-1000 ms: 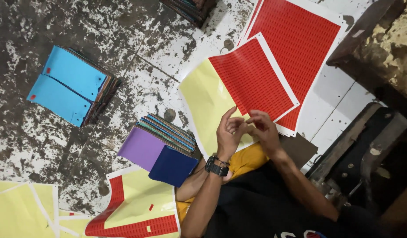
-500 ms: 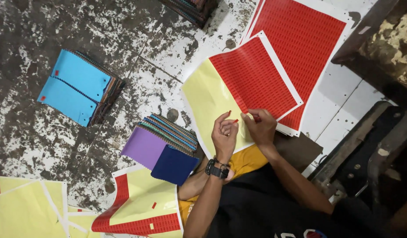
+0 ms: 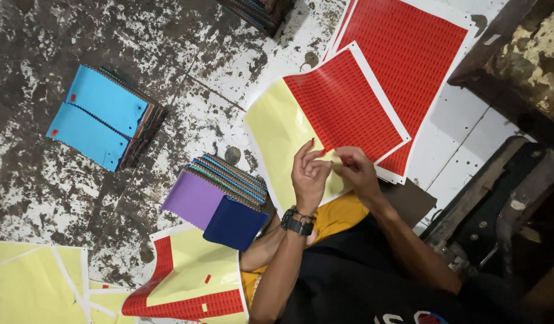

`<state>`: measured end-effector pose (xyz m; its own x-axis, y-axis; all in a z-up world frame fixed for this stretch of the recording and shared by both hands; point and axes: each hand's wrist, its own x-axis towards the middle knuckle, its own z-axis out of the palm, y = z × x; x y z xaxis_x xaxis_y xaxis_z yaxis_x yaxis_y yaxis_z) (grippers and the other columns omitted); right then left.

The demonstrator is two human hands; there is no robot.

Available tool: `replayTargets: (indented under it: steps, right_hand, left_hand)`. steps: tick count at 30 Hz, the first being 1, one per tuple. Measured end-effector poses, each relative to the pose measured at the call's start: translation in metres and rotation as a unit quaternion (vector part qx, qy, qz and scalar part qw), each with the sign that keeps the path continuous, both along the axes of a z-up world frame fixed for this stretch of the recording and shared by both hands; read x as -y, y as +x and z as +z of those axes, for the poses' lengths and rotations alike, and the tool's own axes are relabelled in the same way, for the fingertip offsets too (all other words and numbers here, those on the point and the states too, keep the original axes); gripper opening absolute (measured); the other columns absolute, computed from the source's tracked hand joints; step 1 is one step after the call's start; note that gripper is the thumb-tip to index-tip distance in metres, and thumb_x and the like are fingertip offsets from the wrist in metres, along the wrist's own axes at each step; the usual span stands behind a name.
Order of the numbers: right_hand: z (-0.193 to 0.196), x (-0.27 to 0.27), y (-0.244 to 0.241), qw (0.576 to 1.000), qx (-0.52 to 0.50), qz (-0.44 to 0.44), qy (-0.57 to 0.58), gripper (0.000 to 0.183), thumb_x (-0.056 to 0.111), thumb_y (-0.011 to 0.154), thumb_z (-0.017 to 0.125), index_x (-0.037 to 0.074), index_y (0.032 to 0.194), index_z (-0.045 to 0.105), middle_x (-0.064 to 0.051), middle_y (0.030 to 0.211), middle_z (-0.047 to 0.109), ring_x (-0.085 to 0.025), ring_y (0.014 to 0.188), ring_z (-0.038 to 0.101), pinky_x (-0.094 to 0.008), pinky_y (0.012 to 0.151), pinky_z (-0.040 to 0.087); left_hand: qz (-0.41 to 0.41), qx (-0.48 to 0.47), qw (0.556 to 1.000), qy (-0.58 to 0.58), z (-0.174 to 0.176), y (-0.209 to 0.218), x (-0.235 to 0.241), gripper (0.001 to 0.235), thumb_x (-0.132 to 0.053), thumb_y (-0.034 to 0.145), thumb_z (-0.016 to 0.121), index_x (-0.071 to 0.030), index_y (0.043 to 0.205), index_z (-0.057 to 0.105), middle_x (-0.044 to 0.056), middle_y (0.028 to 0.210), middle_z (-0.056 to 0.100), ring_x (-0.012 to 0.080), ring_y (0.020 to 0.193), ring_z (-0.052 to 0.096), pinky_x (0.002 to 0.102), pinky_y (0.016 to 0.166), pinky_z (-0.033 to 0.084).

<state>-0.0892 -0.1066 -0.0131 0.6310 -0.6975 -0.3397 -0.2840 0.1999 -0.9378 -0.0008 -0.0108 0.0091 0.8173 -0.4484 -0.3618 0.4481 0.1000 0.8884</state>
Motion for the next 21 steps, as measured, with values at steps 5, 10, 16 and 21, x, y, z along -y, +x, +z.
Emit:
replayTargets:
  steps: [5, 10, 16, 21]
  right_hand:
    - [-0.034, 0.014, 0.023, 0.944, -0.063, 0.021, -0.322, 0.040, 0.029, 0.081, 0.094, 0.004, 0.106, 0.076, -0.010, 0.084, 0.066, -0.025, 0.071, 0.067, -0.033, 0.062, 0.055]
    - [-0.013, 0.003, 0.035, 0.934, -0.088, -0.008, -0.347, 0.028, 0.022, 0.079, 0.096, 0.004, 0.093, 0.079, -0.008, 0.067, 0.060, -0.028, 0.061, 0.063, -0.036, 0.058, 0.053]
    - [-0.017, -0.003, 0.030, 0.944, -0.075, -0.063, -0.317, 0.022, 0.023, 0.079, 0.097, 0.012, 0.086, 0.079, -0.005, 0.066, 0.061, -0.022, 0.063, 0.063, -0.031, 0.062, 0.051]
    - [0.023, -0.011, 0.018, 0.986, -0.002, 0.043, -0.161, 0.019, 0.017, 0.083, 0.088, 0.010, 0.092, 0.073, -0.008, 0.113, 0.066, -0.021, 0.091, 0.067, -0.034, 0.079, 0.056]
  left_hand:
    - [0.047, 0.030, 0.997, 0.048, 0.000, 0.003, -0.011, 0.071, 0.003, 0.084, 0.078, -0.005, 0.147, 0.046, 0.015, 0.117, 0.065, 0.0111, 0.086, 0.069, 0.026, 0.087, 0.062]
    - [0.085, 0.069, 0.991, 0.073, 0.003, 0.003, -0.019, 0.063, 0.005, 0.085, 0.074, -0.002, 0.143, 0.050, 0.019, 0.117, 0.066, 0.0159, 0.085, 0.071, 0.030, 0.086, 0.063]
    - [0.080, 0.083, 0.991, 0.074, 0.003, 0.005, -0.016, 0.060, 0.005, 0.085, 0.073, -0.001, 0.141, 0.052, 0.020, 0.117, 0.066, 0.0183, 0.088, 0.072, 0.031, 0.084, 0.063]
    - [0.160, -0.001, 0.987, 0.017, 0.012, 0.018, -0.006, 0.044, -0.005, 0.099, 0.053, 0.001, 0.142, 0.048, 0.022, 0.123, 0.061, 0.0170, 0.090, 0.068, 0.033, 0.084, 0.064]
